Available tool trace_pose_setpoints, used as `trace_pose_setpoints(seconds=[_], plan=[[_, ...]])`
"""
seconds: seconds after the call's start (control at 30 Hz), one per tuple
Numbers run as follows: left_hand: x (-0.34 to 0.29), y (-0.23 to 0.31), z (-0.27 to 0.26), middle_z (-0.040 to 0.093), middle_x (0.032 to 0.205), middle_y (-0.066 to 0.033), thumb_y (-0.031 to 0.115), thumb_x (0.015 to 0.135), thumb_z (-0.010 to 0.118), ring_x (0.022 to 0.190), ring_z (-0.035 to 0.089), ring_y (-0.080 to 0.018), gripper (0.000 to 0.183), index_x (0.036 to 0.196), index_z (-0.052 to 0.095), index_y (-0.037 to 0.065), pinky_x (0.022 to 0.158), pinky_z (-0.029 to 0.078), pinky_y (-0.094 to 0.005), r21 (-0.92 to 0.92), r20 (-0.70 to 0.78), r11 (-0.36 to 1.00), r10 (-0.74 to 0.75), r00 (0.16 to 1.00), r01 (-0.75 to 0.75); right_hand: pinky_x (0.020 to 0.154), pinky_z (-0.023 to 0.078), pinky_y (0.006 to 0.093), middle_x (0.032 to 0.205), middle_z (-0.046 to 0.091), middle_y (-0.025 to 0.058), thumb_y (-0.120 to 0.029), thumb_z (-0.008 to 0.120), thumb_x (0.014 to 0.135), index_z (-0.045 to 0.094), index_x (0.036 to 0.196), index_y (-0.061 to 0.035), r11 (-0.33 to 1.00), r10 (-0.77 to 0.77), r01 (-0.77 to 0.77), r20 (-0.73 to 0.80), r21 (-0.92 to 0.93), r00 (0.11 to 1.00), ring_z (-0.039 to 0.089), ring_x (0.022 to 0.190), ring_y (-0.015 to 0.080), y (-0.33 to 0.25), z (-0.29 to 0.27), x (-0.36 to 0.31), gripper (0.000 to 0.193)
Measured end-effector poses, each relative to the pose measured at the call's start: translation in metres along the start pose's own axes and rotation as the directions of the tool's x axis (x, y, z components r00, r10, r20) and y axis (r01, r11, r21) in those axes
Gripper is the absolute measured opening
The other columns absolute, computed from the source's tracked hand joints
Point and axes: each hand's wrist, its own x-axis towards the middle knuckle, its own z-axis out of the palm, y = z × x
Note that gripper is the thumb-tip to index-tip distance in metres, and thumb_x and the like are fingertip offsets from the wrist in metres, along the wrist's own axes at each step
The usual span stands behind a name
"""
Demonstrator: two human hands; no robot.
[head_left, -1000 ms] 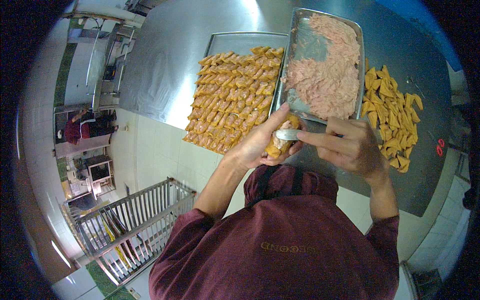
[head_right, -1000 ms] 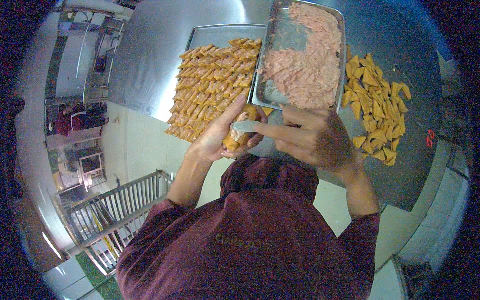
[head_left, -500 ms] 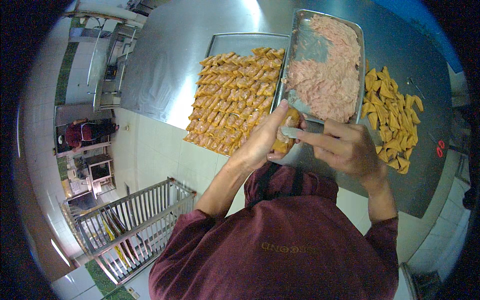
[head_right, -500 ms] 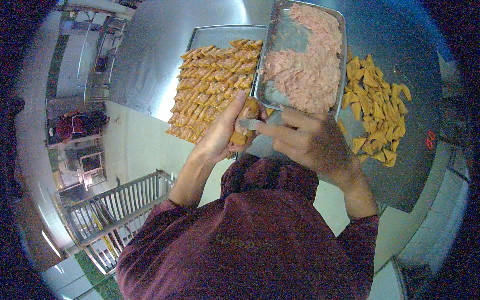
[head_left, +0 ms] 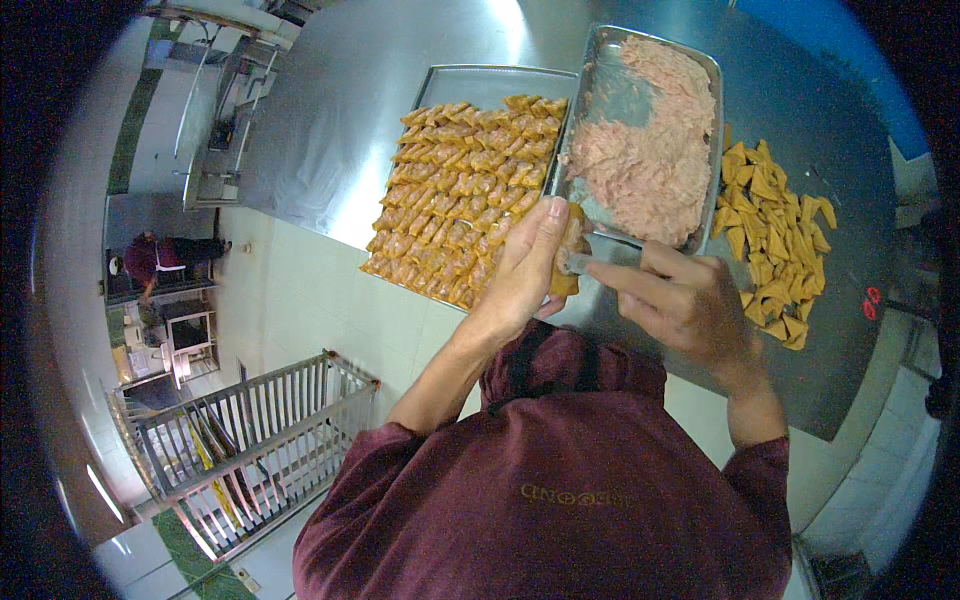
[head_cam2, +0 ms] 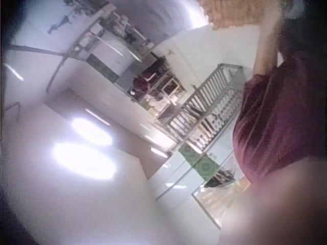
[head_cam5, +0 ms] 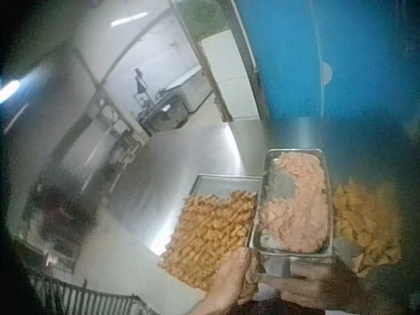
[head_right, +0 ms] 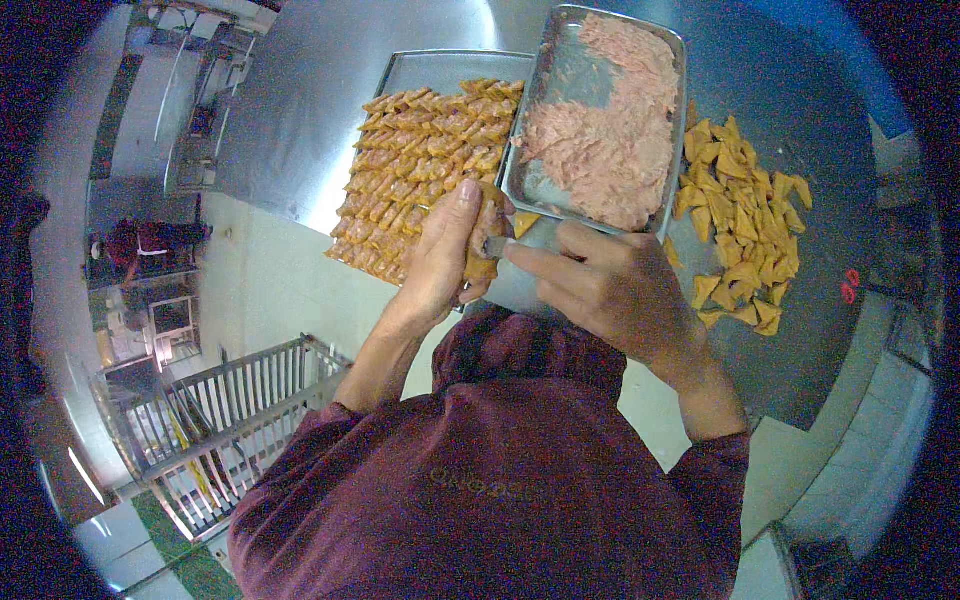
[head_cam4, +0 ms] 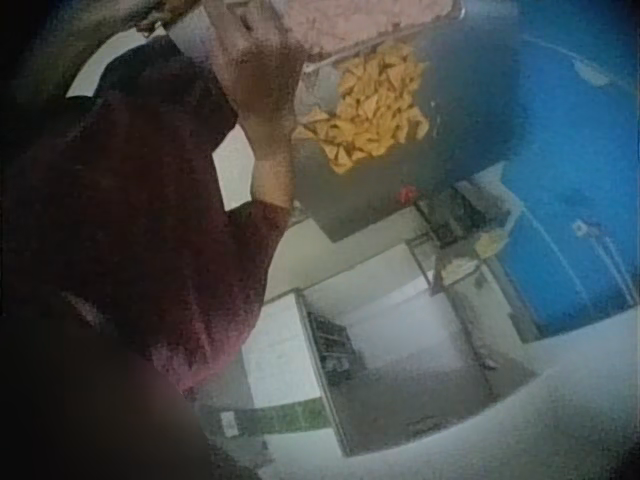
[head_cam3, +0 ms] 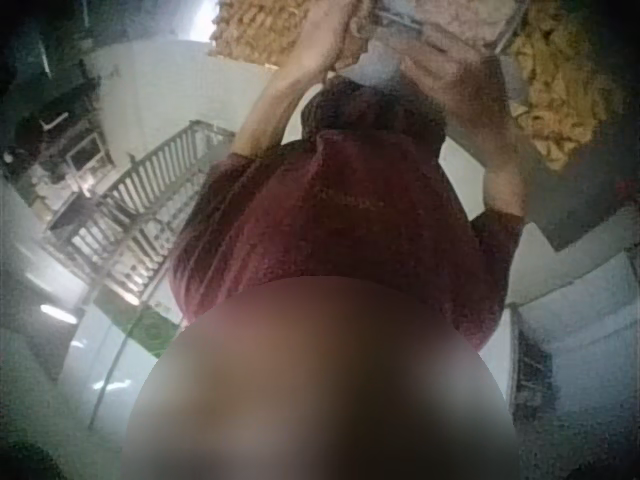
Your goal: The person repeatedly picks triangular pasta shells, scoops a pink filling from a metal tray with a small spatula, places the filling into each shell, and arranges the filled shells in rows on a second tray. The process continues throughout the clip with consistent hand movements and tool use.
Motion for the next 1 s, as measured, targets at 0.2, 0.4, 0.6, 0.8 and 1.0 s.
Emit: trace_pose_setpoints(seconds=[0.2,0.4,0.6,0.8,1.0], plan=[[-0.018,-0.01,0.006,0.06,0.079,-0.0018,0.055,0.117,0.033,0.048,0.045,-0.0063,0.052,0.112,0.058,0.009,0.036,0.031,-0.0239,-0.11,-0.068,0.987,0.108,0.992,-0.115,0.058,0.058,0.0398,0.079,0.055,0.0036,-0.014,0.077,0.086,0.078,0.126,-0.0187,0.998,0.059,-0.059,-0.02,-0.009,0.998,0.063,0.062,0.023,-0.02,-0.016,-0.02,0.04],[-0.029,-0.02,0.017,0.061,0.079,-0.0032,0.056,0.117,0.03,0.047,0.045,-0.0076,0.056,0.111,0.059,0.008,0.038,0.033,-0.0234,-0.162,-0.125,0.955,0.228,0.966,-0.247,0.056,0.056,0.0393,0.077,0.056,0.0045,-0.011,0.076,0.086,0.08,0.125,-0.0198,0.995,0.1,-0.099,-0.065,0.028,0.993,0.063,0.061,0.0224,-0.045,-0.003,-0.02,0.04],[-0.032,-0.021,0.001,0.065,0.089,-0.0055,0.068,0.113,0.027,0.059,0.055,-0.0099,0.072,0.114,0.066,0.007,0.045,0.039,-0.0246,-0.06,-0.139,0.963,0.254,0.957,-0.264,0.055,0.054,0.0392,0.074,0.054,0.0039,-0.008,0.076,0.086,0.082,0.123,-0.0199,0.982,0.186,-0.191,-0.179,-0.01,0.966,0.06,0.059,0.0219,-0.062,-0.004,-0.024,0.039],[-0.026,-0.026,-0.034,0.065,0.085,-0.0017,0.066,0.113,0.032,0.063,0.056,-0.0073,0.067,0.113,0.066,0.008,0.052,0.045,-0.0262,-0.227,0.065,0.967,0.132,0.989,-0.114,0.054,0.054,0.0385,0.073,0.051,0.0036,-0.009,0.078,0.083,0.082,0.124,-0.0207,0.968,0.148,-0.16,-0.075,-0.193,0.986,0.059,0.058,0.0194,-0.081,0.019,-0.002,0.042],[-0.016,-0.015,-0.085,0.065,0.074,-0.0014,0.062,0.114,0.029,0.05,0.049,-0.0074,0.065,0.11,0.069,0.011,0.041,0.035,-0.0249,-0.162,0.293,0.986,0.013,0.956,0.036,0.055,0.054,0.0383,0.073,0.049,0.0028,-0.012,0.078,0.084,0.082,0.123,-0.0226,0.938,0.195,-0.205,-0.066,-0.28,0.979,0.058,0.056,0.0191,-0.098,0.025,0.029,0.041]])
